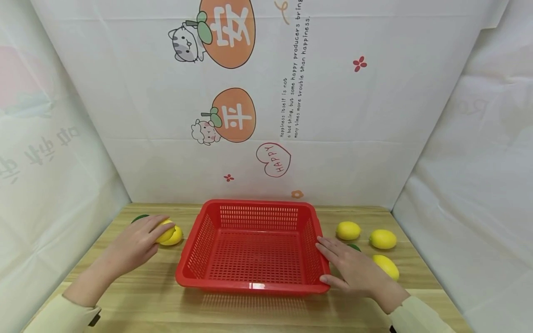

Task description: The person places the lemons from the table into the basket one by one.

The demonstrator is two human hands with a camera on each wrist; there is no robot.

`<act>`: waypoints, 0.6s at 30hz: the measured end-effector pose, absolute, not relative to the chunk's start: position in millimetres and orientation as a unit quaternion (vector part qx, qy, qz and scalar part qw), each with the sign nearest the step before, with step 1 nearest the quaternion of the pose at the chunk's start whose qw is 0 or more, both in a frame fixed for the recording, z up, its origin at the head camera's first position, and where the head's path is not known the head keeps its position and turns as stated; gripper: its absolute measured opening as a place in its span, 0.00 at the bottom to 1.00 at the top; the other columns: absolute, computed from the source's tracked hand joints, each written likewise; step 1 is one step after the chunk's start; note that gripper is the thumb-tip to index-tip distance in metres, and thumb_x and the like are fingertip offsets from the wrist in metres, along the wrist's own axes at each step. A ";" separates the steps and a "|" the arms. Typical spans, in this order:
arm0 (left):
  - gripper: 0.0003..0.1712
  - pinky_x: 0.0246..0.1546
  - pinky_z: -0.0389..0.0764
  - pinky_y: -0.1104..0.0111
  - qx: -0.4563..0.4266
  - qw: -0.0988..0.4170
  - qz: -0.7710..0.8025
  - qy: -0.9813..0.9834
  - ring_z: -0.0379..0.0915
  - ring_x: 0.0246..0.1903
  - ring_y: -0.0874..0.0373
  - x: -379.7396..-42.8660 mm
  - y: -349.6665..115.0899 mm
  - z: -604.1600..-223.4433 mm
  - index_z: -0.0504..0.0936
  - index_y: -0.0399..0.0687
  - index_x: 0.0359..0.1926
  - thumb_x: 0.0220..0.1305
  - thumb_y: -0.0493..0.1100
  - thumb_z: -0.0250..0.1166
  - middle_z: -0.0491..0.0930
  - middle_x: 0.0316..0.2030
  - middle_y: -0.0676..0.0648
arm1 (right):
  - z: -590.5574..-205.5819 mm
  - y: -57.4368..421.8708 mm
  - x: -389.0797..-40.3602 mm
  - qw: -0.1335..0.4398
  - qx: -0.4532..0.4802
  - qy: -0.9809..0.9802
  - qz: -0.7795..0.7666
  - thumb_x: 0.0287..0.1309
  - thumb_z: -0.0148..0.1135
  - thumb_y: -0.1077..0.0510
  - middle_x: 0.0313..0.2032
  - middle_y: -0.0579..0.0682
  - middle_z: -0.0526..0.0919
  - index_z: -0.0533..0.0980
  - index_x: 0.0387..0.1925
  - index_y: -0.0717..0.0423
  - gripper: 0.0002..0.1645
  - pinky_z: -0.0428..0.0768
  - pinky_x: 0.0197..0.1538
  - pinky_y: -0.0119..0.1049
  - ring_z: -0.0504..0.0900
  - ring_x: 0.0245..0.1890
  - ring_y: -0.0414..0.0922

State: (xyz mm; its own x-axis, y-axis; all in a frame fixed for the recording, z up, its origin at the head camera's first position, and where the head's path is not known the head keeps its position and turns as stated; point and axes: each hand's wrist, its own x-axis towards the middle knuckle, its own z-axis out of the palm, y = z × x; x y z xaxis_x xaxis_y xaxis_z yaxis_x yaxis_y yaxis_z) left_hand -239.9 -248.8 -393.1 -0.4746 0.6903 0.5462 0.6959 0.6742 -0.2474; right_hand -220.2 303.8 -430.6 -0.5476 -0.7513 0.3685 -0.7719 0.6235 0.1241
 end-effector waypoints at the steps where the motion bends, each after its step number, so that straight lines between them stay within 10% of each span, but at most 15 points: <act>1: 0.35 0.46 0.79 0.49 -0.407 0.318 -0.003 -0.856 0.75 0.49 0.38 -240.6 -246.8 -392.1 0.77 0.36 0.53 0.36 0.26 0.73 0.77 0.50 0.33 | -430.7 303.9 -220.3 0.196 0.433 -0.879 0.026 0.52 0.70 0.46 0.65 0.60 0.70 0.69 0.64 0.65 0.43 0.40 0.68 0.20 0.72 0.60 0.58; 18: 0.33 0.50 0.79 0.50 -0.424 0.301 0.001 -0.854 0.74 0.53 0.43 -246.1 -206.3 -379.0 0.77 0.42 0.56 0.45 0.32 0.75 0.76 0.54 0.37 | -428.4 302.9 -218.2 0.190 0.419 -0.888 0.010 0.55 0.68 0.43 0.65 0.58 0.70 0.69 0.64 0.64 0.42 0.77 0.54 0.50 0.72 0.61 0.55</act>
